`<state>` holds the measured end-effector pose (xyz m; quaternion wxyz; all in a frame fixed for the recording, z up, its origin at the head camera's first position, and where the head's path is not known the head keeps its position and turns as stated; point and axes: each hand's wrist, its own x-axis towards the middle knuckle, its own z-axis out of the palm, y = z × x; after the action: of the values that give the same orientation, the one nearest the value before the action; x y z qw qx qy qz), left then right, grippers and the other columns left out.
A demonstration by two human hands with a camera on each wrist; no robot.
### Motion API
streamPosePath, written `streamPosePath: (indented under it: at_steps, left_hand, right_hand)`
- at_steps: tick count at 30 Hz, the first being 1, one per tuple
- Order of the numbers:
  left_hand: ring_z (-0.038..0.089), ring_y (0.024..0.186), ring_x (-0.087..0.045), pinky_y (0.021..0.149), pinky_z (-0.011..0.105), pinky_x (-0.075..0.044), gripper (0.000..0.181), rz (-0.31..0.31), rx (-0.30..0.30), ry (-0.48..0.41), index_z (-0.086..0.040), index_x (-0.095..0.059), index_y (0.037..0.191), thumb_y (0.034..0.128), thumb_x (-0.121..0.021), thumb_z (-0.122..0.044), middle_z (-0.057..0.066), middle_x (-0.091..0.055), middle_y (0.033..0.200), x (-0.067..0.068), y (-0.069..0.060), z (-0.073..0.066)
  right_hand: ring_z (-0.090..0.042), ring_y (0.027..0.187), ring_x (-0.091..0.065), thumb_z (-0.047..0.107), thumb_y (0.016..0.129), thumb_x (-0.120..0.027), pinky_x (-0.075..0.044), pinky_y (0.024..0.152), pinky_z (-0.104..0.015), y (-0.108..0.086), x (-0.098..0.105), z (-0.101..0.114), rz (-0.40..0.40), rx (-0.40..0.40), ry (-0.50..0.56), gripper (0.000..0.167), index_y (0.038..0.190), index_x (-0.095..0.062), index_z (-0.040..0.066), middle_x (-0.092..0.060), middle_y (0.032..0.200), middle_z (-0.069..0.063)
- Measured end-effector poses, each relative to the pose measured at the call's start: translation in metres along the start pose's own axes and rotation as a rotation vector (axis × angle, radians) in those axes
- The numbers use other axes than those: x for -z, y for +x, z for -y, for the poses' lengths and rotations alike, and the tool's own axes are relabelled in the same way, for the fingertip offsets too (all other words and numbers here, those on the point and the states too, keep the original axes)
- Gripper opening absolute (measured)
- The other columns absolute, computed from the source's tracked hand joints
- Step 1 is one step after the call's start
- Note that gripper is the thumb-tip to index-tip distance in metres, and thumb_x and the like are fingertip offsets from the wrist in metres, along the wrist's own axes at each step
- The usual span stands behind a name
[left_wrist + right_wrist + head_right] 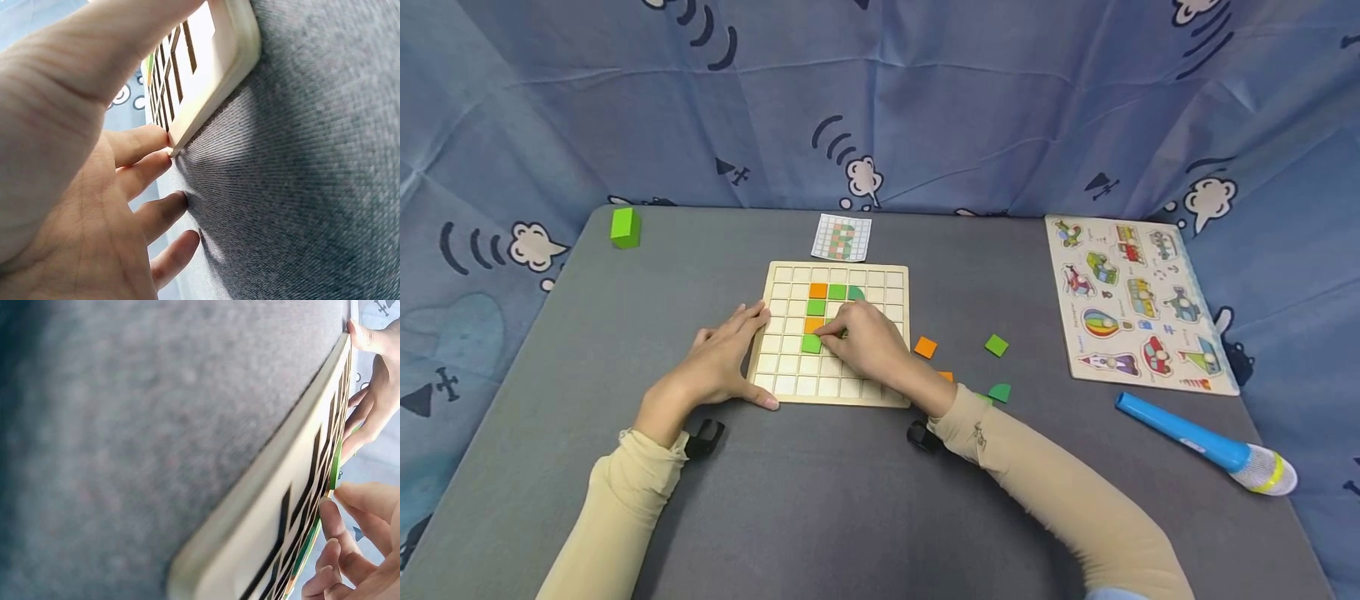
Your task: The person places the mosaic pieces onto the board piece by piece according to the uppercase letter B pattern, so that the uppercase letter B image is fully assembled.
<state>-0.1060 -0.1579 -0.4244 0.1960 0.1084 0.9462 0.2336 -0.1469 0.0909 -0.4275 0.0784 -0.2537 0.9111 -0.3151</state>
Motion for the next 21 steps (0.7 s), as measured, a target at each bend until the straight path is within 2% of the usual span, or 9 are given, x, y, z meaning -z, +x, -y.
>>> streamPosePath:
  at_steps: [8, 15, 21]
  left_hand:
    - [0.035, 0.167, -0.007, 0.121, 0.062, -0.023, 0.141, 0.006, -0.006, 0.004, -0.006, -0.020, 0.170, 0.0626, -0.103, -0.045, 0.009, -0.010, 0.181, 0.001, -0.001, -0.001]
    - [0.035, 0.167, -0.007, 0.120, 0.061, -0.024, 0.141, 0.005, -0.007, 0.007, -0.006, -0.020, 0.170, 0.0630, -0.103, -0.045, 0.009, -0.010, 0.181, 0.001, -0.001, -0.002]
    - [0.033, 0.168, -0.005, 0.122, 0.061, -0.022, 0.142, 0.011, 0.006, 0.001, -0.007, -0.018, 0.171, 0.0628, -0.103, -0.044, 0.008, -0.008, 0.181, 0.001, -0.001, -0.001]
  right_hand:
    - [-0.016, 0.073, -0.051, 0.014, 0.098, -0.076, -0.040, 0.063, -0.030, -0.004, 0.006, -0.003, 0.033, 0.011, 0.024, 0.017, 0.111, -0.086, 0.017, -0.073, 0.084, 0.000]
    - [-0.015, 0.078, -0.053, 0.013, 0.100, -0.074, -0.043, 0.067, -0.030, -0.004, 0.002, -0.007, 0.063, 0.051, 0.049, 0.021, 0.118, -0.084, 0.016, -0.072, 0.088, -0.001]
    - [-0.016, 0.076, -0.051, 0.012, 0.099, -0.075, -0.042, 0.067, -0.030, -0.008, 0.005, -0.010, 0.028, 0.037, 0.066, 0.020, 0.115, -0.085, 0.015, -0.069, 0.085, -0.002]
